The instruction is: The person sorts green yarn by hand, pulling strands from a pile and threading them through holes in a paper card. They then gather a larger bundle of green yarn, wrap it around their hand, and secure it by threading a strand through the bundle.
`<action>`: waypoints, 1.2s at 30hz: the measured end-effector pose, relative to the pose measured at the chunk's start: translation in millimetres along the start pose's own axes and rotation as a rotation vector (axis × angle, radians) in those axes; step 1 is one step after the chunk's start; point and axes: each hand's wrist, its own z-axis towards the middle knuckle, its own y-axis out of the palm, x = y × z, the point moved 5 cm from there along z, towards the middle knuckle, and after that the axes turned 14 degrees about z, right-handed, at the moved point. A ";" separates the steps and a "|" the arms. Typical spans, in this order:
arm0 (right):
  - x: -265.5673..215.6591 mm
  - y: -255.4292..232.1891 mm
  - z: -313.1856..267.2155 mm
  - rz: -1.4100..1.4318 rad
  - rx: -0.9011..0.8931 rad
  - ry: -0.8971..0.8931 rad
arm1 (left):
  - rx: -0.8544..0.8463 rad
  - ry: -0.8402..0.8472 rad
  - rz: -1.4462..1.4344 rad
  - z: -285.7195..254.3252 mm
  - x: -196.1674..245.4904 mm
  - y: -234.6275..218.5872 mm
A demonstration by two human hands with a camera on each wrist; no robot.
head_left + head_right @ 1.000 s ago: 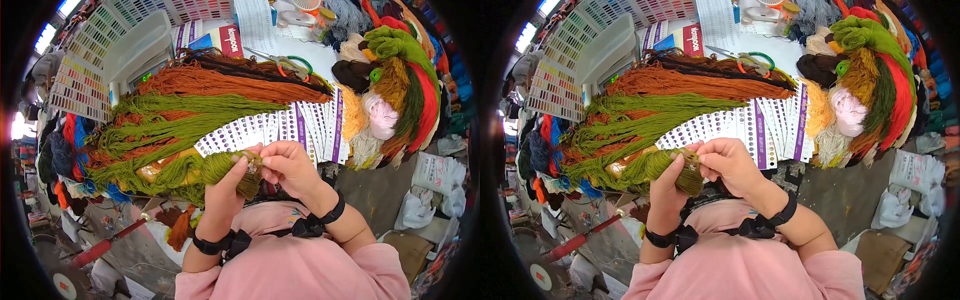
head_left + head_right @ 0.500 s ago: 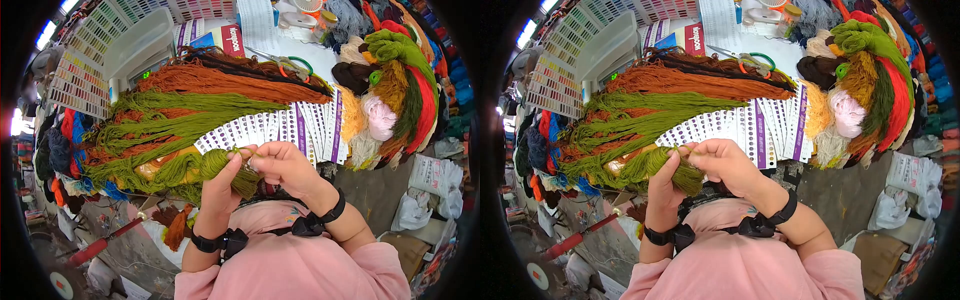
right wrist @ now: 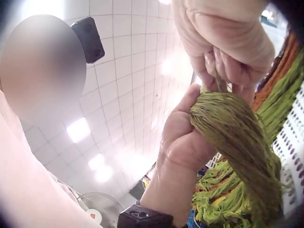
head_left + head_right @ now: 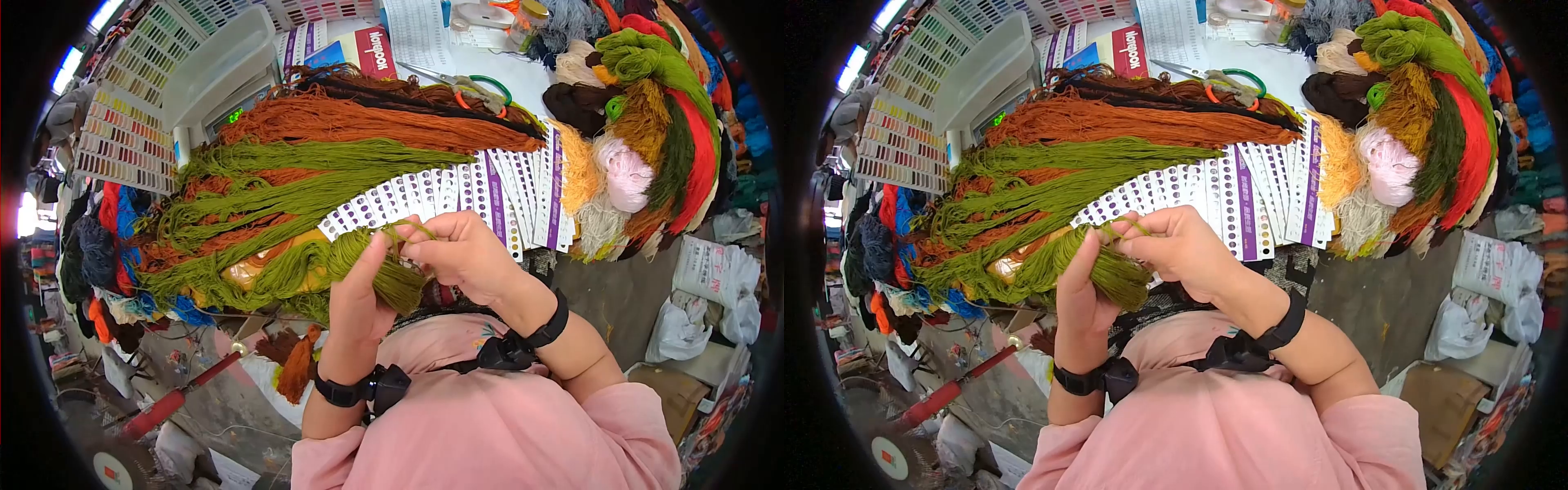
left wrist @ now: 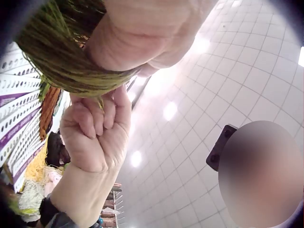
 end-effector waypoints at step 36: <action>-5.1 10.1 -0.4 -0.054 -0.046 0.058 | -0.202 0.153 0.125 -6.4 4.5 3.9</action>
